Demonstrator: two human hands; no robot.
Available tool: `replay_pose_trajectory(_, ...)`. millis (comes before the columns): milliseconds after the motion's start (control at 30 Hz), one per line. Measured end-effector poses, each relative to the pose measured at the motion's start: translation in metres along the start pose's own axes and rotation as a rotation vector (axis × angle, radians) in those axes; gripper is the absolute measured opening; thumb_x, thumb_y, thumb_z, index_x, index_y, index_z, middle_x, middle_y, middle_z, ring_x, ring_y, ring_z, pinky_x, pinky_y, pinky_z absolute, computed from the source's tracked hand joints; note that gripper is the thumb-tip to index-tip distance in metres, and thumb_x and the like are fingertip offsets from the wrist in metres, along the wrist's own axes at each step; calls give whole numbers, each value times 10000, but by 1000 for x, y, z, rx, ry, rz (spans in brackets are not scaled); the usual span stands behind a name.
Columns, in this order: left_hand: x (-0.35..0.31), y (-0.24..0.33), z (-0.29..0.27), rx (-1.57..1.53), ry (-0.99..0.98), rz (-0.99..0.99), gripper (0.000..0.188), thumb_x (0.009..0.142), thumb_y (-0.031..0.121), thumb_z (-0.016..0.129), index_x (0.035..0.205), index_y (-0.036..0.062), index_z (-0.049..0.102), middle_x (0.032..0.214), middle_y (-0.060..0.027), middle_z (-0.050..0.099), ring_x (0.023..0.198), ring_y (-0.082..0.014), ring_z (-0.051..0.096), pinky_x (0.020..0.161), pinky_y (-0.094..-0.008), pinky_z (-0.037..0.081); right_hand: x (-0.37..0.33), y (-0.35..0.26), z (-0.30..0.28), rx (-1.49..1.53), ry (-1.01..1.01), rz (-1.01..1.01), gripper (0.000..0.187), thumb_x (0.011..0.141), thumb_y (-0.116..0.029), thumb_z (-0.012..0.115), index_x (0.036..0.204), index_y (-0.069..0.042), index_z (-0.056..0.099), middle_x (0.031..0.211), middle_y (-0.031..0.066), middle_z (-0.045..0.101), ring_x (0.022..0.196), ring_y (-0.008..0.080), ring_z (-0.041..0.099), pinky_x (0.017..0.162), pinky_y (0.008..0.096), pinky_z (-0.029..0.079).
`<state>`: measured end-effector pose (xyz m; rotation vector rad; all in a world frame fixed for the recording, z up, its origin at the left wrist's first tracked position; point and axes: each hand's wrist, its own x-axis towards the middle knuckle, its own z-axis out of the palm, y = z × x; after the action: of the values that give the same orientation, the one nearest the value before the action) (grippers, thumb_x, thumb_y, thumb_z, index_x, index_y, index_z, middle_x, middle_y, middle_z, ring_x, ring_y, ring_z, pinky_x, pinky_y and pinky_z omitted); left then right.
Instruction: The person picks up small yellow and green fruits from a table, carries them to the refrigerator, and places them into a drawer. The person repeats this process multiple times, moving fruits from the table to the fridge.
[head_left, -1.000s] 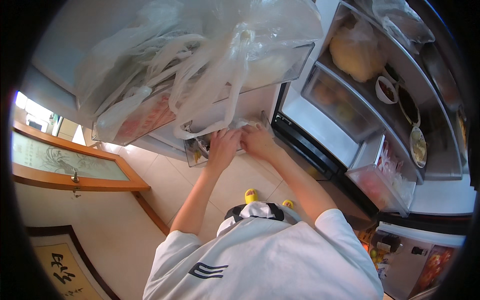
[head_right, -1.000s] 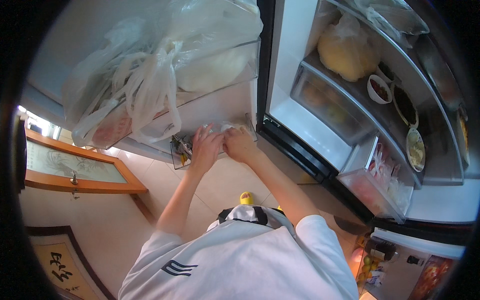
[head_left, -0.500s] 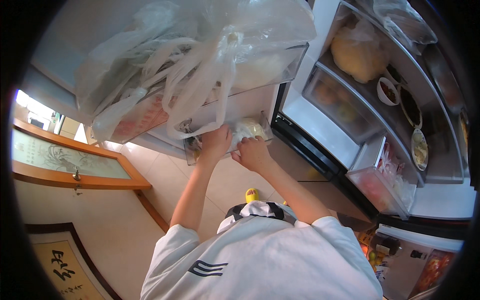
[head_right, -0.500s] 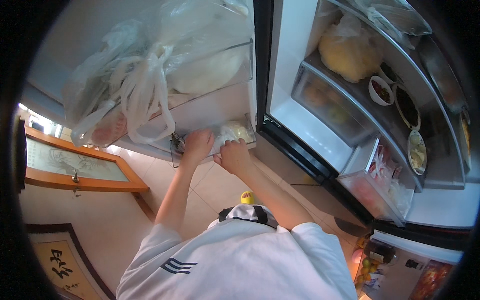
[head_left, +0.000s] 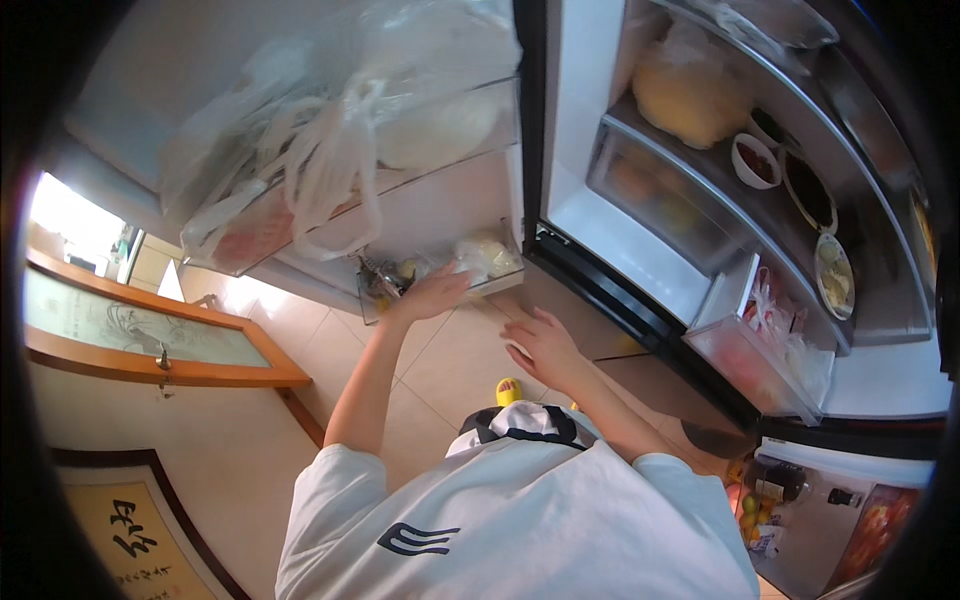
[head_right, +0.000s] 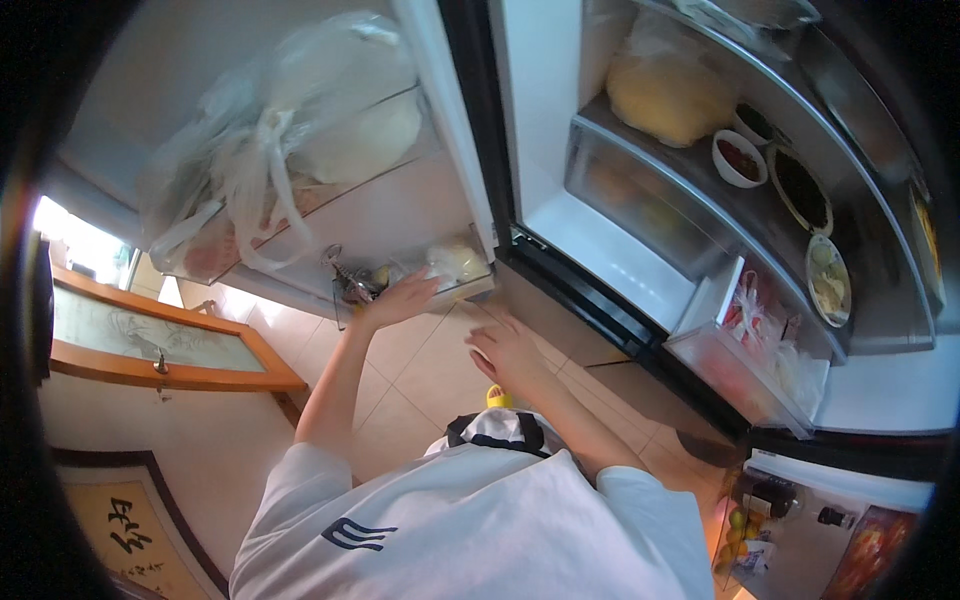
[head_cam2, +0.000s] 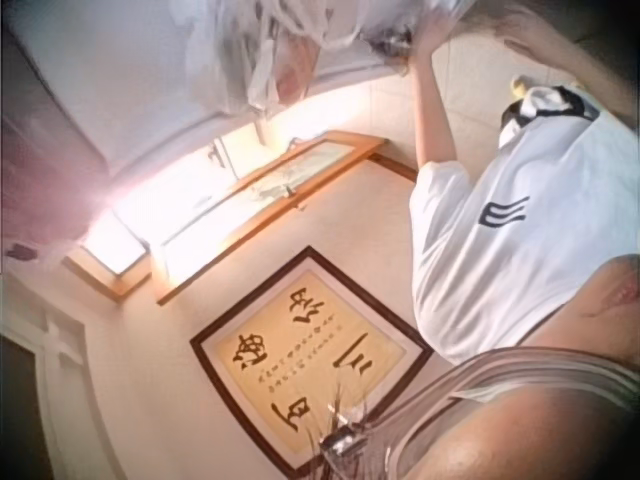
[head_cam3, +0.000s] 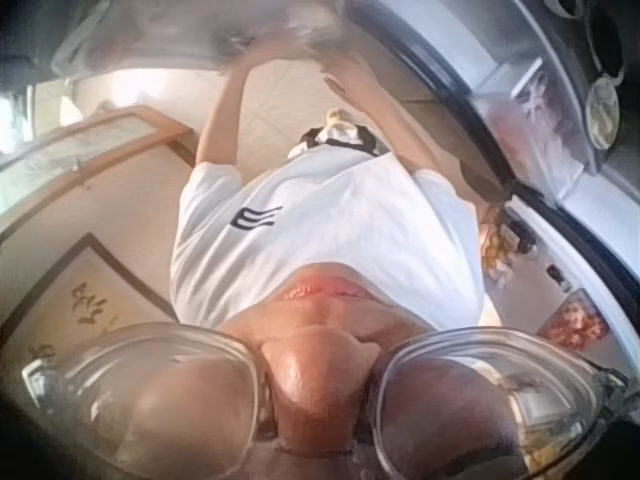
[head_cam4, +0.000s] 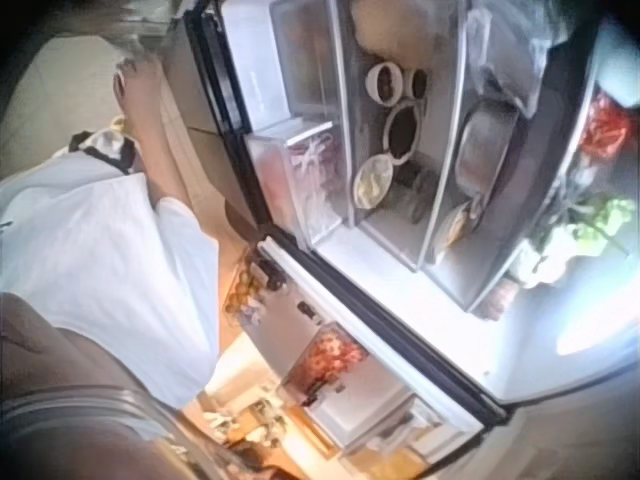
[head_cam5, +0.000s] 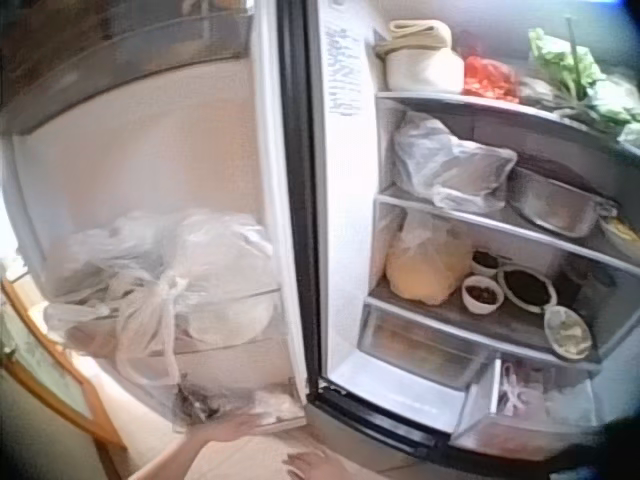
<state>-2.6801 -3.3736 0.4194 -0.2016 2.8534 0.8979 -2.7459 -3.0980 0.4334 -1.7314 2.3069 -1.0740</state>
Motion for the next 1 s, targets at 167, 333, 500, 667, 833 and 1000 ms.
replay_pose_trajectory(167, -21, 49, 2, 302, 366, -40, 382, 944, 347, 478, 1084, 52, 679, 1065, -130, 679, 1107, -314, 587, 982, -406, 415, -100, 5, -43, 67, 126, 216, 119, 841, -170, 622, 884, -72, 674, 931, 86, 681, 872, 277, 635, 848, 421, 471)
replay_pose_trajectory(333, -15, 58, -18, 252, 7, -424, 433, 905, 406, 542, 990, 7, 685, 1003, -218, 661, 949, -369, 626, 787, -428, 480, -194, 3, -55, 78, 164, 464, 172, 889, -217, 556, 917, -85, 663, 905, 77, 677, 865, 269, 624, 809, 414, 462)
replay_pose_trajectory(500, 9, 162, 9, 284, 552, 108, 285, 876, 165, 603, 1072, -41, 626, 1066, -225, 626, 1011, -371, 588, 884, -415, 456, -260, -20, -83, 38, 295, 516, 155, 886, -229, 567, 916, -108, 658, 874, 62, 671, 847, 258, 626, 787, 407, 472)
replay_pose_trajectory(667, 12, 289, 72, 98, 207, 472, 207, 897, 122, 575, 1028, -24, 639, 1081, -190, 637, 1018, -351, 590, 870, -391, 462, -324, -31, -73, 41, 454, 676, 168, 867, -271, 596, 916, -127, 666, 851, 42, 675, 791, 237, 642, 692, 373, 498)
replay_pose_trajectory(833, 9, 378, 151, 287, 139, 875, 516, 875, 145, 581, 1357, 35, 434, 1416, -140, 426, 1352, -328, 341, 1098, -530, 235, -376, -77, -76, -148, 558, 982, 175, 848, -280, 614, 897, -124, 675, 840, 37, 678, 762, 243, 644, 653, 363, 503)
replay_pose_trajectory(1000, 56, 420, 213, 559, 252, 972, 726, 841, 261, 617, 1459, 53, 297, 1556, -73, 209, 1439, -250, 186, 1140, -554, 106, -410, -141, -50, -188, 723, 1283, 142, 818, -241, 639, 877, -118, 679, 804, 52, 672, 713, 255, 640, 612, 351, 505)
